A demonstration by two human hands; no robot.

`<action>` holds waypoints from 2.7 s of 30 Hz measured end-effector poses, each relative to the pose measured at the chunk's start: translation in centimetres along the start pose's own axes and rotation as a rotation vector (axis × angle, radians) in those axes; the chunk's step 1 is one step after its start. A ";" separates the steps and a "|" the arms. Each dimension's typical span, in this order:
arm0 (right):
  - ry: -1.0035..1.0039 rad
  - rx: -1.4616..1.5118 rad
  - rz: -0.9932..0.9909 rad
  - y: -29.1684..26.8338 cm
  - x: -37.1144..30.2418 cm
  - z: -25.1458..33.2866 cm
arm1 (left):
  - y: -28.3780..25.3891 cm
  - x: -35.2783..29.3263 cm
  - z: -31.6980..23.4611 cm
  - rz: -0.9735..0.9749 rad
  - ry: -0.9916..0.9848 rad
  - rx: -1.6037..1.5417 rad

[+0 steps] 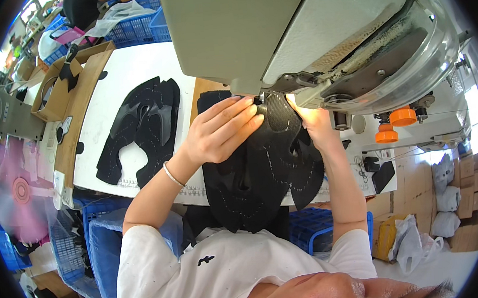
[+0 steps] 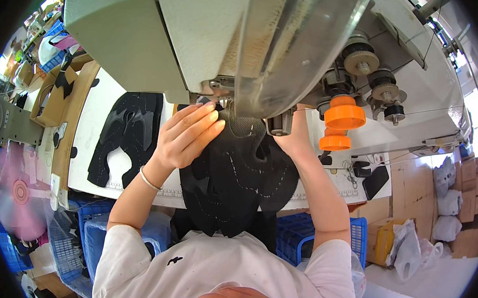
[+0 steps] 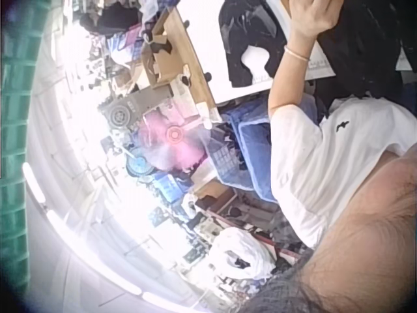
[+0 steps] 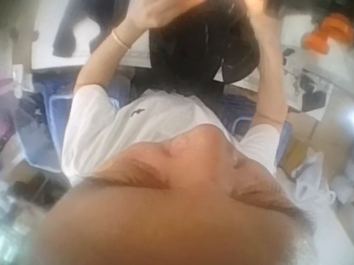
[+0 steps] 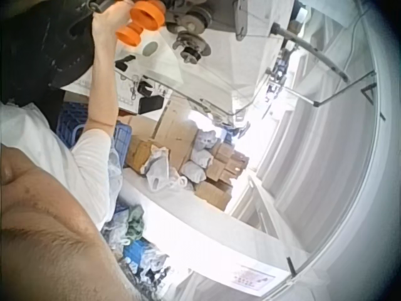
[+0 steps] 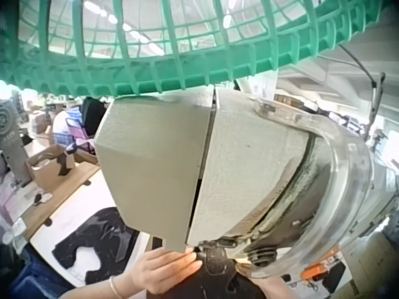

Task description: The person aligns and feeds pieces of shoe upper material under a sewing machine needle by hand to stitch the edges together, then sets the stitched pieces aside.

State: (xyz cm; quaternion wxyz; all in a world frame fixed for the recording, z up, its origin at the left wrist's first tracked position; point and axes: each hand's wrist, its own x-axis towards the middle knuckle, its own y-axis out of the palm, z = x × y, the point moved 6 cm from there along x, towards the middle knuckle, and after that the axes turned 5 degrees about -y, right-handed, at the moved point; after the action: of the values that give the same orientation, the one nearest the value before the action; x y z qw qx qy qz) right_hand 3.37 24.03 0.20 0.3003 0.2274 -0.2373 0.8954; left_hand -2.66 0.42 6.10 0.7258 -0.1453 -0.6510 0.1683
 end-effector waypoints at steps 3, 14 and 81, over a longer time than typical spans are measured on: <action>0.224 0.033 0.219 -0.4 0.0 -2.2 | -0.3 1.0 -0.6 0.073 -0.172 -0.024; 0.519 0.738 -0.028 0.9 0.0 -4.5 | 1.1 1.1 -6.1 0.376 -0.340 0.377; -0.091 -0.192 -0.078 2.2 -2.5 9.9 | -1.1 -2.3 -2.6 0.224 0.117 0.057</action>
State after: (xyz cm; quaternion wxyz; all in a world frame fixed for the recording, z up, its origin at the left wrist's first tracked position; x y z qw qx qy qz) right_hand 6.38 15.83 5.90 0.3445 0.2470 -0.3265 0.8448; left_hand -0.23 -1.55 4.27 0.7430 -0.2059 -0.5822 0.2581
